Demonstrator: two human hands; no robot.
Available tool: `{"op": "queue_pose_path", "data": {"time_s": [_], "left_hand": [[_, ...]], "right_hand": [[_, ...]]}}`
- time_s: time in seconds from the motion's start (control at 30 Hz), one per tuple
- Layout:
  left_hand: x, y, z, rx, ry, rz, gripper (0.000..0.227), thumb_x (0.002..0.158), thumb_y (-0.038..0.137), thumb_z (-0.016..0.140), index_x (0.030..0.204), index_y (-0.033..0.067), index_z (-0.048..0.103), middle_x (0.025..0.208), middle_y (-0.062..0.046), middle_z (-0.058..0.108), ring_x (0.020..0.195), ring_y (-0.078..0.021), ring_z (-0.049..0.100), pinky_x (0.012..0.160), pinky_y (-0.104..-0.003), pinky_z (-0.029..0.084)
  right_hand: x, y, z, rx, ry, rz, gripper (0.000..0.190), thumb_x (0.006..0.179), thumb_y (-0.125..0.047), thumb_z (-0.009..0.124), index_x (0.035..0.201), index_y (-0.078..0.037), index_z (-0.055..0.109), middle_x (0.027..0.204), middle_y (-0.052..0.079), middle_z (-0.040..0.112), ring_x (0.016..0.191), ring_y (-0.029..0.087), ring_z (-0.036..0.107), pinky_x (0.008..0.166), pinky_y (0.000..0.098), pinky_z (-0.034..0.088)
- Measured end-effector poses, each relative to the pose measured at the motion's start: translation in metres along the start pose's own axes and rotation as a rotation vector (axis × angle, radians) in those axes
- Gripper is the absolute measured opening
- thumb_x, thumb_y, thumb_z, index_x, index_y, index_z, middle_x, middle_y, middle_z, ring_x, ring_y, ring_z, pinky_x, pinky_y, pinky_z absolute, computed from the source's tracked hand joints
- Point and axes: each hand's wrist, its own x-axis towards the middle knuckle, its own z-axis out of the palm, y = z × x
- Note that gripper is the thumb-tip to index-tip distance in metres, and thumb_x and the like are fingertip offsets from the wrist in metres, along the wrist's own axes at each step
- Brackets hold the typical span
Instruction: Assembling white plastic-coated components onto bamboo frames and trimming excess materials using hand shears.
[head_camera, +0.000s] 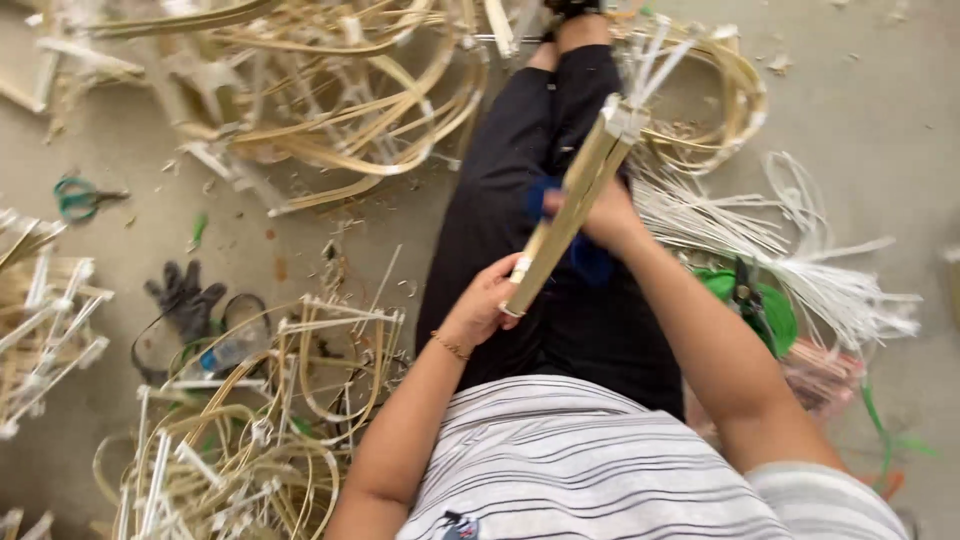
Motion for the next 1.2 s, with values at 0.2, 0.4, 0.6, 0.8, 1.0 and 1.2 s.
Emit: {"op": "queue_pose_path", "data": {"time_s": [0.2, 0.4, 0.6, 0.8, 1.0, 1.2], "left_hand": [[-0.012, 0.026, -0.001, 0.166, 0.181, -0.049, 0.055, 0.086, 0.007, 0.056, 0.141, 0.0047, 0.053, 0.089, -0.003, 0.07, 0.054, -0.0103, 0.059, 0.04, -0.026, 0.046], [-0.082, 0.086, -0.015, 0.849, 0.494, 0.142, 0.055, 0.096, 0.01, 0.056, 0.151, 0.0049, 0.056, 0.087, -0.013, 0.063, 0.069, -0.0209, 0.057, 0.057, -0.037, 0.044], [-0.076, 0.106, 0.0, 2.106, 0.516, 0.402, 0.055, 0.091, 0.024, 0.071, 0.139, 0.0028, 0.057, 0.126, -0.03, 0.061, 0.113, -0.0448, 0.059, 0.091, -0.051, 0.051], [0.051, 0.095, 0.057, 2.077, 0.342, 0.702, 0.06, 0.092, 0.022, 0.07, 0.145, -0.0007, 0.054, 0.132, -0.024, 0.06, 0.123, -0.0416, 0.056, 0.105, -0.049, 0.047], [0.122, 0.061, 0.03, 2.284, 0.429, 0.438, 0.045, 0.101, 0.019, 0.06, 0.141, -0.0006, 0.055, 0.111, -0.014, 0.068, 0.101, -0.0341, 0.067, 0.085, -0.048, 0.054], [0.095, 0.104, 0.029, 2.041, 0.519, 0.433, 0.022, 0.105, 0.019, 0.056, 0.123, 0.0129, 0.067, 0.101, -0.016, 0.071, 0.091, -0.0394, 0.068, 0.077, -0.051, 0.054]], "right_hand": [[-0.027, -0.034, -0.11, -0.119, 0.009, 0.404, 0.048, 0.082, -0.04, 0.085, 0.108, -0.003, 0.07, 0.101, 0.014, 0.075, 0.091, 0.021, 0.066, 0.079, 0.0331, 0.055], [-0.177, 0.042, -0.196, -0.394, -0.026, 0.526, 0.049, 0.087, -0.051, 0.074, 0.114, -0.01, 0.073, 0.099, 0.012, 0.074, 0.091, 0.028, 0.072, 0.083, 0.0414, 0.055], [-0.264, 0.14, -0.226, -0.694, 0.261, 0.756, 0.041, 0.09, -0.042, 0.076, 0.115, -0.01, 0.074, 0.105, 0.016, 0.073, 0.096, 0.037, 0.069, 0.084, 0.048, 0.053], [-0.286, 0.167, -0.202, -0.907, 0.246, 0.826, 0.065, 0.081, -0.044, 0.08, 0.136, -0.016, 0.063, 0.129, 0.017, 0.061, 0.118, 0.039, 0.056, 0.096, 0.0552, 0.043], [-0.318, 0.142, -0.15, -0.752, 0.484, 0.767, 0.089, 0.086, -0.061, 0.079, 0.149, -0.006, 0.048, 0.143, 0.017, 0.053, 0.132, 0.04, 0.051, 0.109, 0.0548, 0.042], [-0.33, 0.145, -0.139, -1.06, 0.253, 0.86, 0.12, 0.066, -0.062, 0.084, 0.159, -0.01, 0.029, 0.15, 0.018, 0.042, 0.132, 0.042, 0.045, 0.108, 0.0573, 0.039]]}}
